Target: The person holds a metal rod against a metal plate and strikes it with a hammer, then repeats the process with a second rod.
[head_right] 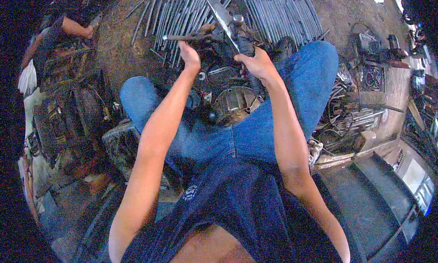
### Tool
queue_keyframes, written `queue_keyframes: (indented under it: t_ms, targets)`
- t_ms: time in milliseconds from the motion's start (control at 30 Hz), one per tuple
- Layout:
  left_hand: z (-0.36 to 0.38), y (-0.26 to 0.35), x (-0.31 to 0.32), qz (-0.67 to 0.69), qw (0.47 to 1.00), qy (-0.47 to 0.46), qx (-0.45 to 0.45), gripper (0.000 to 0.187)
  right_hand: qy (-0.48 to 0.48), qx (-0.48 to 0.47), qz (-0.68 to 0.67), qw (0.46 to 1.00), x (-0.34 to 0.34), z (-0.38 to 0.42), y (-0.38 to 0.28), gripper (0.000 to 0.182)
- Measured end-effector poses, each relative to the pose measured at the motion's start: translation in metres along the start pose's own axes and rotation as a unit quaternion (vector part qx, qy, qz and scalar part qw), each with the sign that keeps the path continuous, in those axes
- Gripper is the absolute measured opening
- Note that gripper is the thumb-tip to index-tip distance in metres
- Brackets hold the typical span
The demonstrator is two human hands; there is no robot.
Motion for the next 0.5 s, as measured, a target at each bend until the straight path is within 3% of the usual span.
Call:
queue_keyframes:
  t_ms: [133, 200, 233, 333, 433, 500]
  targets:
    - [-0.013, -0.008, 0.004, 0.108, 0.989, -0.102, -0.003, 0.042, 0.001, 0.008, -0.009, 1.0, 0.0, 0.003, -0.004, 0.022]
    - [-0.006, -0.001, 0.007, -0.069, 0.989, -0.085, 0.102, 0.028, 0.001, 0.012, -0.012, 1.0, 0.0, 0.002, 0.002, 0.023]
    - [-0.005, -0.001, 0.006, -0.07, 0.989, -0.085, 0.102, 0.028, 0.0, 0.008, -0.015, 1.0, 0.0, 0.001, 0.005, 0.022]
    - [-0.007, 0.0, -0.001, -0.28, 0.947, -0.001, 0.155, 0.025, -0.003, -0.002, -0.009, 1.0, -0.002, -0.001, 0.008, 0.021]
    - [-0.014, -0.006, -0.003, -0.308, 0.935, -0.069, 0.161, 0.025, -0.006, 0.005, -0.007, 1.0, -0.002, 0.0, 0.011, 0.02]
    - [-0.035, -0.025, -0.008, -0.356, 0.919, -0.045, 0.162, 0.024, -0.001, 0.013, -0.013, 1.0, -0.006, -0.002, 0.013, 0.02]
Point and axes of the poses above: each hand's wrist, its own z-axis away from the middle knuckle, its own x-axis out of the palm, y = z × x, the point moved 4 cm from there along -z, towards the middle knuckle, and after that the axes turned 15 degrees about -x, right-handed, at the moved point
